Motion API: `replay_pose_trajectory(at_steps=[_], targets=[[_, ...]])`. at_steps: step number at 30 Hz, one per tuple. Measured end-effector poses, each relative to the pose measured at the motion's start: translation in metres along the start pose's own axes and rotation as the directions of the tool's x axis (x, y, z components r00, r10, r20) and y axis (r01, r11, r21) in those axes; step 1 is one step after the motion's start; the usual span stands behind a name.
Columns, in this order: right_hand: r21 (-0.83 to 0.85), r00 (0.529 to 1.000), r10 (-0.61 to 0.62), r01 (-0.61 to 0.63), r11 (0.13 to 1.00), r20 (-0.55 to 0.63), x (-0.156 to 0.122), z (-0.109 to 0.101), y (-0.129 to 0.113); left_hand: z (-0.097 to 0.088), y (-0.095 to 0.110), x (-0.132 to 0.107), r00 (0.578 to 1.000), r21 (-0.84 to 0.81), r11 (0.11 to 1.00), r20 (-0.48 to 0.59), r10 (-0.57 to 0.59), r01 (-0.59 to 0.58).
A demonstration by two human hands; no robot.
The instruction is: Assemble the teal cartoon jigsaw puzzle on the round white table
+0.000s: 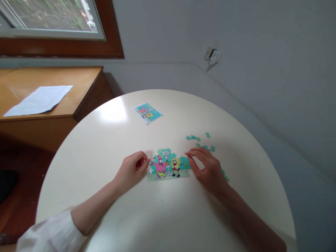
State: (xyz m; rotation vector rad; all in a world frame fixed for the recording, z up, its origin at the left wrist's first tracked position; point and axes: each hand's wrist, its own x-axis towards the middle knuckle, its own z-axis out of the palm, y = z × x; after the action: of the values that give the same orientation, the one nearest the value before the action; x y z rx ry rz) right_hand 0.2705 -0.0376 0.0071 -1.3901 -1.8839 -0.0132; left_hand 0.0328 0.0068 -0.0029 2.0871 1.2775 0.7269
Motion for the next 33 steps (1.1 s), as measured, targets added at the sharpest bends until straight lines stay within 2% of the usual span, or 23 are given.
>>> replay_pose_trajectory(at_steps=[2, 4, 6, 8, 11, 13, 16, 18, 19, 21, 24, 29, 33], targets=[[-0.029, 0.999, 0.024, -0.023, 0.999, 0.029, 0.002, -0.008, 0.010, 0.001, 0.002, -0.002, 0.991, 0.056, 0.991, -0.039, 0.128, -0.126], [-0.040, 0.995, 0.059, -0.056, 0.998, 0.079, 0.004, -0.015, 0.020, 0.003, 0.005, -0.003, 0.958, 0.094, 0.954, -0.020, 0.287, -0.284], [-0.047, 0.988, 0.105, -0.100, 0.994, 0.117, 0.004, -0.022, 0.030, 0.005, 0.007, -0.005, 0.897, 0.097, 0.892, 0.058, 0.439, -0.442], [-0.055, 0.976, 0.151, -0.144, 0.988, 0.154, 0.004, -0.028, 0.038, 0.008, 0.010, -0.005, 0.829, 0.098, 0.828, 0.174, 0.532, -0.552], [-0.052, 0.943, 0.195, -0.188, 0.981, 0.269, 0.004, -0.037, 0.044, 0.008, 0.013, -0.005, 0.762, 0.132, 0.775, 0.344, 0.549, -0.618], [-0.041, 0.894, 0.221, -0.223, 0.974, 0.389, 0.004, -0.044, 0.044, 0.007, 0.013, -0.004, 0.744, 0.156, 0.764, 0.413, 0.526, -0.626], [-0.049, 0.784, 0.274, -0.298, 0.953, 0.557, 0.004, -0.053, 0.041, 0.006, 0.009, -0.003, 0.719, 0.170, 0.751, 0.479, 0.503, -0.638], [-0.060, 0.732, 0.294, -0.329, 0.943, 0.614, 0.004, -0.057, 0.038, 0.007, 0.007, -0.003, 0.710, 0.181, 0.745, 0.506, 0.490, -0.643], [-0.058, 0.721, 0.295, -0.335, 0.941, 0.627, 0.005, -0.059, 0.038, 0.008, 0.007, -0.003, 0.710, 0.189, 0.743, 0.511, 0.484, -0.642], [-0.043, 0.725, 0.292, -0.341, 0.939, 0.624, 0.004, -0.059, 0.037, 0.010, 0.006, -0.003, 0.719, 0.209, 0.740, 0.503, 0.479, -0.639], [-0.031, 0.781, 0.299, -0.338, 0.941, 0.548, 0.003, -0.055, 0.041, 0.012, 0.005, -0.003, 0.731, 0.232, 0.735, 0.482, 0.483, -0.638], [-0.042, 0.901, 0.323, -0.325, 0.945, 0.289, -0.001, -0.039, 0.060, 0.014, 0.000, -0.003, 0.743, 0.252, 0.732, 0.461, 0.485, -0.633], [-0.115, 0.933, 0.346, -0.335, 0.935, 0.102, -0.007, -0.022, 0.073, 0.012, -0.005, -0.003, 0.752, 0.249, 0.739, 0.445, 0.486, -0.625]])
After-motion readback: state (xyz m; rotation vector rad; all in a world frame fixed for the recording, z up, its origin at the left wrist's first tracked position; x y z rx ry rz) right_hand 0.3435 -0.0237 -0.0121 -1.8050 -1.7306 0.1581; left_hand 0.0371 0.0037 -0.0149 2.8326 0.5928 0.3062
